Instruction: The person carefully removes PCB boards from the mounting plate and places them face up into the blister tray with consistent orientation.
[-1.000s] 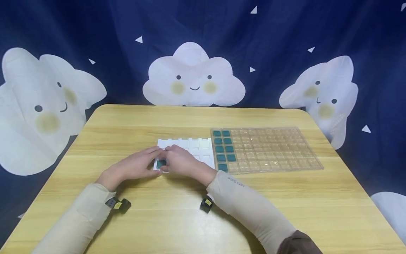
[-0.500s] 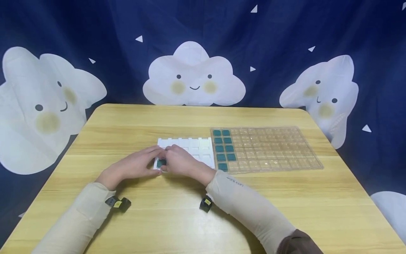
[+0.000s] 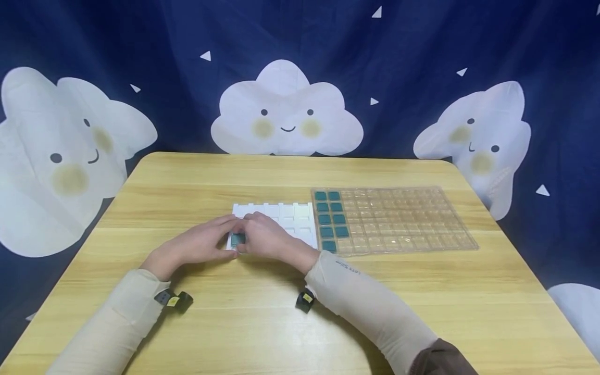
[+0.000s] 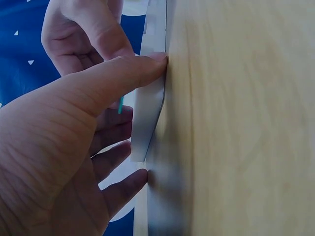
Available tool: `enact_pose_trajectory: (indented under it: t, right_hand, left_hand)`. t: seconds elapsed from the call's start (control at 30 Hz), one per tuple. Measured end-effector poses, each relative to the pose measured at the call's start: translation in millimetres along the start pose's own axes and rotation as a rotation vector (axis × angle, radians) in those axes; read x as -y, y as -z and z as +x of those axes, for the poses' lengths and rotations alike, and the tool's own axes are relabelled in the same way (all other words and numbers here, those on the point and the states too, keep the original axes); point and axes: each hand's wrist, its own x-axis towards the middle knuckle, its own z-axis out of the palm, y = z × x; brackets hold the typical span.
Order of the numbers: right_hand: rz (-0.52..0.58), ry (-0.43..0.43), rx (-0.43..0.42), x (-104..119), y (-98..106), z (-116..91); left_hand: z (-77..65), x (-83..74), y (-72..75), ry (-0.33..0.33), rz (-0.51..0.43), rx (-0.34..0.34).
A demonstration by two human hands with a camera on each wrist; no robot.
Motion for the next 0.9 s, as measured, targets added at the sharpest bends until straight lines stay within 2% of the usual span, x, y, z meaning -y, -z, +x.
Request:
enact_pose_trajectory:
  t: [0.23, 0.5, 0.9]
  right_hand:
    - [-0.015, -0.01, 0.019, -2, 5, -7]
    - [-0.004, -0.027, 0.061, -7, 14, -14]
    - [0.098, -0.062, 0.057, -20, 26, -31]
  left_hand:
    - [0.5, -0.6, 1.0, -0.029, -0.01, -0.008]
    - [0.7, -0.9, 0.5, -0.008, -0.015, 0.0]
    - [0.0, 0.7, -2.1, 0.012, 0.008, 0.002]
